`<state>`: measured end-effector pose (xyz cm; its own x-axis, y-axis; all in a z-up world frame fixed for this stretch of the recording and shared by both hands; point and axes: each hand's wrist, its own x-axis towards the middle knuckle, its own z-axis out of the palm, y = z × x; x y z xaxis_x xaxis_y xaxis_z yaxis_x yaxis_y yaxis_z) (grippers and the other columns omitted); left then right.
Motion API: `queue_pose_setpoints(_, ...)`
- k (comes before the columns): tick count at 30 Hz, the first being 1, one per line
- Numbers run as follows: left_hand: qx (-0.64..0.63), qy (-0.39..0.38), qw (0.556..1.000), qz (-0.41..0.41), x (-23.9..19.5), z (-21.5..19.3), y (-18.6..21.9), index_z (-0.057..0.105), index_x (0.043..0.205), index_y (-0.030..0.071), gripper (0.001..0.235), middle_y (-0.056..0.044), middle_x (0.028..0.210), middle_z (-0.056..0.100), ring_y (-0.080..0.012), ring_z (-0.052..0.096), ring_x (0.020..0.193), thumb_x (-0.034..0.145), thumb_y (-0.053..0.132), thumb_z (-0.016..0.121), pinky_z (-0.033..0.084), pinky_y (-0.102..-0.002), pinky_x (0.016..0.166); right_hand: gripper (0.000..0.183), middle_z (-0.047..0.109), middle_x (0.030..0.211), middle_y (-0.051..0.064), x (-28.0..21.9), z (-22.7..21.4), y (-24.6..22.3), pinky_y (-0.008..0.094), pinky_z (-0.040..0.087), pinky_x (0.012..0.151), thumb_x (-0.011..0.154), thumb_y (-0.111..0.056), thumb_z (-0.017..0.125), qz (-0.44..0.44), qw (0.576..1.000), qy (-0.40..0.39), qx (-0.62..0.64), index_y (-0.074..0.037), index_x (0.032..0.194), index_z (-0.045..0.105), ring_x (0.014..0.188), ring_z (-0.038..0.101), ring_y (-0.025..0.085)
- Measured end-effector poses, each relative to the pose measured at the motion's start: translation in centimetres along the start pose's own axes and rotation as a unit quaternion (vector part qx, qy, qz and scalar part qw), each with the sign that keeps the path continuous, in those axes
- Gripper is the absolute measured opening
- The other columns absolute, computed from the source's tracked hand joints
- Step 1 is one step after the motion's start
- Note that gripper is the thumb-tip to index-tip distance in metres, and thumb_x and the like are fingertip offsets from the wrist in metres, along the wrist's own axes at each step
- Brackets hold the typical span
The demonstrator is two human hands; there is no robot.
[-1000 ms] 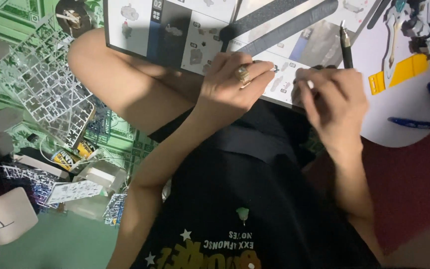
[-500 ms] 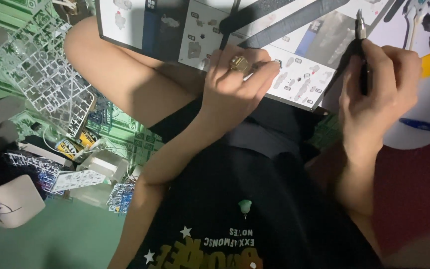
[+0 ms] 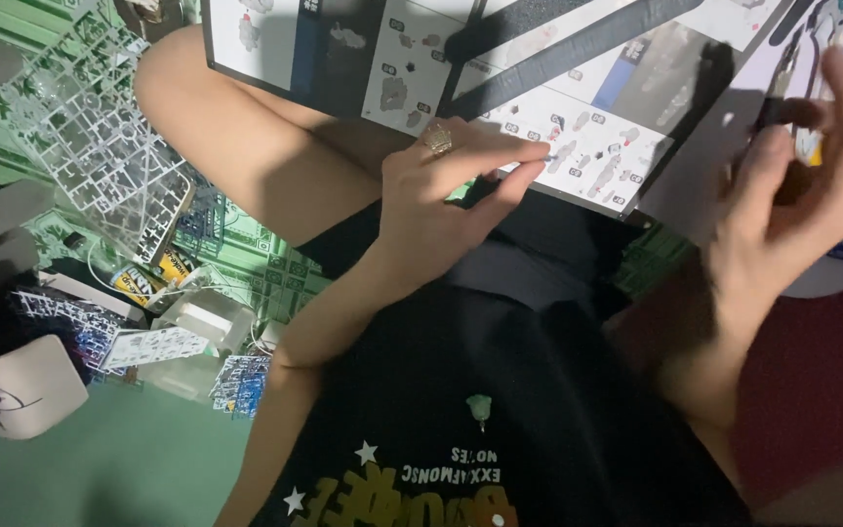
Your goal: The person assembles a small plastic model kit by hand, using a hobby knife to trim parts and a sanding stick to smooth edges. They reference an instruction manual and place finished pieces into a cardboard box.
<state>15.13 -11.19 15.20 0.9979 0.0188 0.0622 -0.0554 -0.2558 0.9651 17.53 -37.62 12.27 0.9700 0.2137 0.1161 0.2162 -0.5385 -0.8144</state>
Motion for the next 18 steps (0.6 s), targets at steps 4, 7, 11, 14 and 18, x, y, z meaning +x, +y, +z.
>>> queue_pose_setpoints(4, -0.111, -0.031, 0.993, -0.027, -0.5, -0.3, 0.7, 0.066, 0.104, 0.006, 0.021, -0.004, 0.099, 0.070, -0.0107, 0.061, 0.078, 0.087, -0.003, 0.074, 0.053, -0.022, 0.069, 0.036, 0.047, 0.104, 0.019, -0.6, -0.1, -2.5, 0.024, 0.041, 0.058, 0.115, 0.003, 0.037, 0.065, 0.982, -0.066, 0.165, -0.008, 0.149, 0.032, 0.081, 0.049, 0.021)
queue_pose_setpoints(7, -0.089, -0.018, 0.995, -0.029, -0.5, -0.5, 2.3, 0.066, 0.101, 0.006, 0.021, -0.003, 0.095, 0.071, -0.0111, 0.064, 0.072, 0.084, -0.001, 0.077, 0.053, -0.022, 0.071, 0.020, 0.053, 0.096, 0.012, -1.0, 0.5, -2.7, 0.016, 0.037, 0.050, 0.106, -0.006, 0.036, 0.103, 0.952, -0.077, 0.277, -0.007, 0.124, 0.044, 0.057, 0.045, 0.010)
queue_pose_setpoints(11, -0.136, -0.009, 0.991, 0.002, -0.3, -0.5, 3.7, 0.067, 0.102, 0.006, 0.026, -0.005, 0.098, 0.072, -0.0119, 0.068, 0.081, 0.082, -0.004, 0.079, 0.057, -0.022, 0.074, 0.030, 0.055, 0.065, 0.002, 0.7, 1.5, -4.2, 0.015, 0.053, 0.035, 0.100, -0.013, 0.032, -0.094, 0.810, -0.177, 0.552, -0.010, 0.128, 0.043, 0.043, 0.062, 0.006)
queue_pose_setpoints(14, -0.149, -0.007, 0.989, 0.023, -0.4, -0.3, 4.0, 0.068, 0.103, 0.009, 0.029, -0.005, 0.100, 0.071, -0.0119, 0.067, 0.085, 0.080, -0.002, 0.080, 0.057, -0.023, 0.075, 0.032, 0.058, 0.084, 0.001, 0.7, 1.1, -4.8, 0.025, 0.064, 0.060, 0.094, -0.017, 0.047, -0.132, 0.801, -0.153, 0.564, -0.011, 0.126, 0.046, 0.076, 0.069, 0.017)
queue_pose_setpoints(18, -0.149, -0.003, 0.987, 0.060, -0.4, -0.5, 4.8, 0.066, 0.105, 0.008, 0.032, -0.004, 0.102, 0.068, -0.0150, 0.068, 0.093, 0.078, -0.003, 0.081, 0.061, -0.026, 0.083, 0.016, 0.066, 0.102, 0.014, 1.0, 0.9, -4.7, 0.043, 0.069, 0.081, 0.102, -0.019, 0.039, -0.234, 0.840, -0.134, 0.471, -0.006, 0.113, 0.043, 0.099, 0.070, 0.028)
